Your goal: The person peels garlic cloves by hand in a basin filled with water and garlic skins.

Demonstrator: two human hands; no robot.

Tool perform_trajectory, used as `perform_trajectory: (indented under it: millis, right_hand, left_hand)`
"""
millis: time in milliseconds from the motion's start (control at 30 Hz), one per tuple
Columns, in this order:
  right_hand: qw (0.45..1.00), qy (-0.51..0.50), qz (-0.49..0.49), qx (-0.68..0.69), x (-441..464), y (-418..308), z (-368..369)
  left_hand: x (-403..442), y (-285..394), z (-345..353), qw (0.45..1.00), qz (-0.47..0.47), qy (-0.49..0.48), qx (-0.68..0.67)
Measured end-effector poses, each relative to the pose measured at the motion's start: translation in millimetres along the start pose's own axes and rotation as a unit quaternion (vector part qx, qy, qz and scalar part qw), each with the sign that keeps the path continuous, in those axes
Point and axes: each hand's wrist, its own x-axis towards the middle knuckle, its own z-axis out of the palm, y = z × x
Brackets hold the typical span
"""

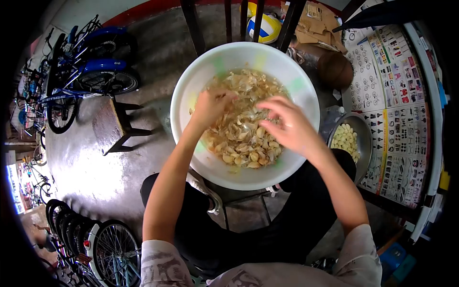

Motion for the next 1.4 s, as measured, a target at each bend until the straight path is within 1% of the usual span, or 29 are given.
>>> perform_trajectory:
  millis: [67, 100, 133, 167, 200, 233, 267, 300, 333, 400, 433, 467, 500, 533, 567, 600, 667, 700, 767, 800, 867, 900, 1000, 1067, 1167, 1233, 1300, 1367, 1400]
  right_hand:
    - [0.995, 0.012, 0.039, 0.087, 35.9, 5.5, 33.1]
    - [0.995, 0.014, 0.034, 0.09, 47.7, 8.7, 46.5]
    - [0.974, 0.001, 0.106, 0.201, 57.3, 10.9, 58.6]
    - [0.935, -0.015, 0.176, 0.308, 64.2, 13.1, 65.6]
    - [0.935, -0.017, 0.172, 0.31, 68.8, 12.8, 67.0]
    - [0.942, -0.029, 0.158, 0.295, 70.9, 14.0, 68.1]
    - [0.948, -0.041, 0.149, 0.279, 69.7, 17.3, 69.1]
    - [0.961, 0.003, 0.126, 0.246, 71.5, 27.8, 73.2]
    - [0.961, 0.002, 0.128, 0.245, 73.2, 30.0, 70.3]
    - [0.951, 0.036, 0.129, 0.28, 79.6, 33.1, 61.8]
    - [0.964, 0.047, 0.074, 0.252, 87.6, 39.1, 59.5]
    - [0.963, 0.046, 0.077, 0.253, 90.2, 42.1, 56.7]
    - [0.966, 0.057, 0.053, 0.245, 92.0, 39.5, 51.8]
    - [0.969, 0.068, 0.027, 0.236, 94.2, 38.8, 48.5]
    - [0.974, 0.081, 0.018, 0.21, 97.2, 46.6, 50.5]
    - [0.974, 0.081, 0.018, 0.211, 99.4, 46.3, 49.5]
    - [0.981, 0.078, 0.005, 0.179, 101.4, 44.8, 47.6]
    - [0.981, 0.079, 0.005, 0.179, 102.5, 45.0, 47.7]
    - [0.981, 0.086, -0.015, 0.172, 104.1, 45.4, 49.8]
    - [0.981, 0.085, -0.014, 0.173, 104.1, 42.8, 50.4]
    - [0.953, 0.034, 0.059, 0.294, 103.1, 35.6, 48.8]
    - [0.954, 0.033, 0.06, 0.293, 102.6, 36.1, 48.7]
    - [0.967, -0.009, 0.091, 0.239, 101.5, 34.8, 48.3]
    - [0.952, -0.039, 0.129, 0.275, 103.6, 32.0, 41.4]
    - [0.959, -0.031, 0.116, 0.256, 106.4, 45.9, 44.1]
    - [0.96, -0.029, 0.111, 0.254, 108.5, 39.9, 39.9]
    - [0.963, -0.052, 0.114, 0.238, 106.3, 31.4, 30.2]
    - [0.962, -0.047, 0.103, 0.247, 105.5, 31.2, 30.6]
    - [0.962, -0.042, 0.089, 0.255, 105.7, 31.3, 31.3]
  left_hand:
    - [-12.2, 1.4, 3.0, 0.998, 0.047, 0.044, -0.029]
    - [-15.3, -0.2, 5.3, 0.992, 0.11, 0.056, -0.012]
    - [-21.5, 1.6, 8.5, 0.992, 0.109, 0.058, -0.008]
    - [-27.4, 3.0, 12.2, 0.992, 0.107, 0.066, 0.014]
    - [-30.9, 4.2, 13.1, 0.991, 0.104, 0.074, 0.036]
    - [-33.0, 4.5, 12.1, 0.992, 0.113, 0.046, 0.018]
    - [-32.0, 5.0, 11.3, 0.993, 0.109, 0.044, 0.018]
    - [-31.9, 11.3, 10.0, 0.992, 0.116, 0.04, 0.018]
    - [-29.8, 18.0, 7.9, 0.991, 0.126, 0.039, 0.019]
    - [-26.1, 27.6, 2.5, 0.993, 0.121, 0.017, 0.009]
    - [-26.9, 31.8, -0.7, 0.994, 0.104, -0.007, -0.035]
    - [-27.5, 31.9, -2.1, 0.993, 0.085, -0.031, -0.08]
    - [-27.3, 29.0, -2.3, 0.993, 0.082, -0.032, -0.081]
    - [-26.9, 26.3, -2.9, 0.991, 0.104, -0.018, -0.088]
    - [-25.6, 24.2, -4.0, 0.987, 0.127, -0.003, -0.096]
    - [-23.4, 21.8, -5.0, 0.987, 0.126, -0.003, -0.095]
    - [-19.3, 17.9, -5.8, 0.983, 0.076, -0.01, -0.166]
    - [-18.1, 19.0, -6.4, 0.983, 0.076, -0.011, -0.166]
    - [-17.0, 22.3, -8.0, 0.99, 0.029, 0.014, -0.138]
    - [-16.2, 23.1, -8.5, 0.99, 0.027, 0.014, -0.138]
    - [-12.6, 24.1, -9.1, 0.993, 0.054, 0.081, -0.07]
    - [-10.7, 21.4, -8.1, 0.993, 0.053, 0.081, -0.072]
    - [-10.8, 13.4, -7.2, 0.989, 0.049, 0.123, -0.065]
    - [-10.4, 15.6, -7.3, 0.976, 0.148, 0.151, 0.051]
    - [-8.5, 14.9, -9.2, 0.973, 0.165, 0.159, 0.029]
    - [-6.7, 14.6, -12.1, 0.972, 0.168, 0.161, 0.016]
    - [-6.1, 14.5, -14.5, 0.972, 0.169, 0.16, 0.003]
    - [-5.1, 14.8, -17.5, 0.968, 0.195, 0.148, 0.051]
    - [-4.0, 14.5, -18.7, 0.969, 0.193, 0.148, 0.051]
